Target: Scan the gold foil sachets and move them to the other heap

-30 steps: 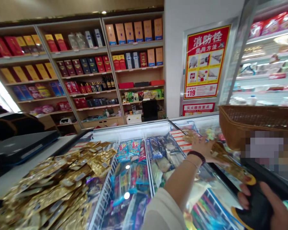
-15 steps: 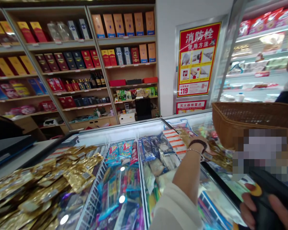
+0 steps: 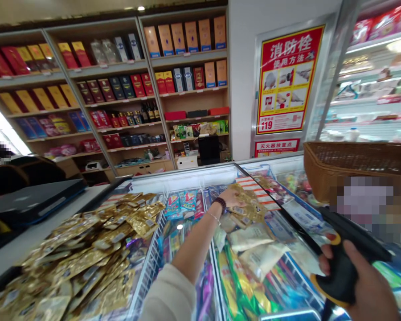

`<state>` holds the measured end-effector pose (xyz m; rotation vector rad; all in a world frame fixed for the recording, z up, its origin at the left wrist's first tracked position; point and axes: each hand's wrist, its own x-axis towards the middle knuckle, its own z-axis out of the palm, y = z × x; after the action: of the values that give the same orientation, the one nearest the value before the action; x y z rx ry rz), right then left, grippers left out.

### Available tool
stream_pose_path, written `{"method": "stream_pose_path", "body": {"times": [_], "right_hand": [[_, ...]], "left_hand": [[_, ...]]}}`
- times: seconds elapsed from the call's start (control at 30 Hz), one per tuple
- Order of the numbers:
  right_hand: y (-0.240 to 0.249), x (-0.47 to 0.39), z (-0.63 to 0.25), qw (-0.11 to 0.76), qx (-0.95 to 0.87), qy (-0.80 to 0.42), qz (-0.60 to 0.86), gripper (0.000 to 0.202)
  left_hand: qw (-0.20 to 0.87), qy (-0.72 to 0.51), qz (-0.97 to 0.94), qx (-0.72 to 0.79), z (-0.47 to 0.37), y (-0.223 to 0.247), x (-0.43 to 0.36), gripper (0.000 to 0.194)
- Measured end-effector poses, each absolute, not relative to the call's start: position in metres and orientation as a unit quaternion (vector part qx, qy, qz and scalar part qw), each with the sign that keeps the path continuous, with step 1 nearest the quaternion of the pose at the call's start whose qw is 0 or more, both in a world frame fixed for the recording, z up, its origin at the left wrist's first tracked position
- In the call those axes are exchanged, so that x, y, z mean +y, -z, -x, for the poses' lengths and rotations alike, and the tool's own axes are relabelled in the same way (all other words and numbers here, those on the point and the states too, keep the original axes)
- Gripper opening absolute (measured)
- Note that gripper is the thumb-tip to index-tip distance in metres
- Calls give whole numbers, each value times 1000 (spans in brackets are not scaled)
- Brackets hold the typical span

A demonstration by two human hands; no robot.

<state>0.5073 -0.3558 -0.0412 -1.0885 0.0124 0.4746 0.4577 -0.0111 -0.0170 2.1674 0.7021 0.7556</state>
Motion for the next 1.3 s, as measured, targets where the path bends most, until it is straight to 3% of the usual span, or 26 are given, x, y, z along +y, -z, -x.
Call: {"method": "stream_pose_path", "body": {"times": [0.1, 0.2, 0.4, 0.63, 0.8, 0.93, 1.3], "right_hand": [[35, -350, -502, 826, -8, -213, 521, 85], [35, -344, -504, 819, -31, -217, 531, 80], [33, -317, -494, 797, -120, -228, 546, 71], [22, -243, -450, 654, -334, -265, 624, 69], [20, -209, -429, 567, -455, -260, 636, 69], [23, -215, -411, 557, -464, -217, 654, 62], [27, -233, -387, 607, -415, -220, 641, 47]], "left_hand": [[334, -253, -852, 315, -387, 17, -1, 33], [311, -248, -841, 366, -334, 16, -3, 39], [311, -286, -794, 437, -281, 22, -14, 28], [420, -400, -672, 460, -239, 37, -16, 11], [526, -437, -598, 418, -223, 45, -13, 31], [564, -468, -557, 391, -217, 45, -4, 40], [595, -477, -539, 357, -222, 40, -12, 30]]}}
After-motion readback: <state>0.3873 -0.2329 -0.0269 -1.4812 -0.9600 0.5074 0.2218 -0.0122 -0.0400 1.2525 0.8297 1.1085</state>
